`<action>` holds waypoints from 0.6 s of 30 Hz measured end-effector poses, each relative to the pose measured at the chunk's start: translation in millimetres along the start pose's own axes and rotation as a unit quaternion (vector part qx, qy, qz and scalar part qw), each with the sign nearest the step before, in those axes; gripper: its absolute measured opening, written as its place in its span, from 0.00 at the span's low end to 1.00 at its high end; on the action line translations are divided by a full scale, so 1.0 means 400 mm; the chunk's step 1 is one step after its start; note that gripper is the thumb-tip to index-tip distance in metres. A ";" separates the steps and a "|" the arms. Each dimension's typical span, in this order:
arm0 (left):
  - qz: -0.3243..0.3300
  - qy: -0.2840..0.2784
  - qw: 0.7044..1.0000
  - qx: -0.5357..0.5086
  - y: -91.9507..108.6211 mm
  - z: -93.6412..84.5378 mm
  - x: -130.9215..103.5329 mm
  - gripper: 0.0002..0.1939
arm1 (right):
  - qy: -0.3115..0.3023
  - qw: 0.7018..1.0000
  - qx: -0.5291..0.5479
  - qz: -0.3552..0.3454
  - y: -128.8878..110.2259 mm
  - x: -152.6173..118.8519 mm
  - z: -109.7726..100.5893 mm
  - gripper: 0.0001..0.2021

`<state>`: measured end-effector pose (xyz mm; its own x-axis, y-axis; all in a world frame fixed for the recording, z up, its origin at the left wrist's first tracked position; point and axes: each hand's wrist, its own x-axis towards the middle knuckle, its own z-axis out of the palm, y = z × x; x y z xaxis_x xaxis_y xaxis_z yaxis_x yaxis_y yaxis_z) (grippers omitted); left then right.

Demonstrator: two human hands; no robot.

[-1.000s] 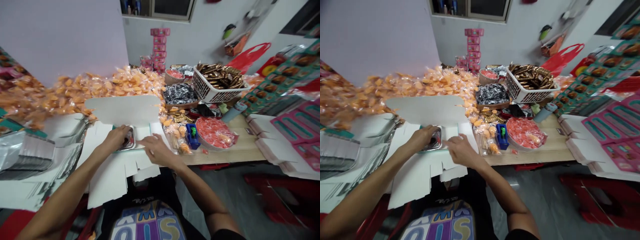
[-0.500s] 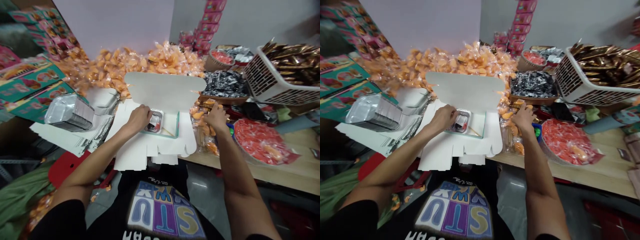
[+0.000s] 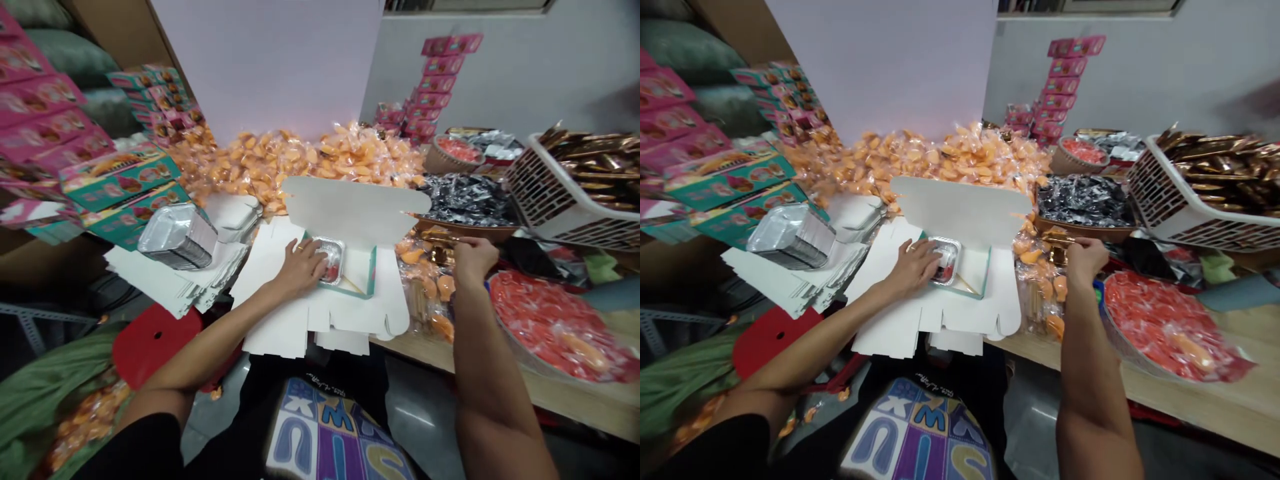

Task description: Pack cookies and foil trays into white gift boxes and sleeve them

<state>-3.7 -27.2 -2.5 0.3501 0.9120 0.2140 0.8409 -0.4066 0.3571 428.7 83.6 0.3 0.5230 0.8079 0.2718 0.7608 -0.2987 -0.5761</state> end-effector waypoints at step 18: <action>-0.152 -0.006 0.967 -0.204 -0.016 0.065 -0.017 0.37 | -0.348 0.814 0.137 -0.443 -0.430 -0.323 0.062 0.21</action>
<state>-0.8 -29.3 -29.9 0.1188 0.9923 0.0337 0.6730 -0.1055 0.7321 220.7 43.3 45.0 -0.6031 0.7648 0.2267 0.5560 0.6069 -0.5680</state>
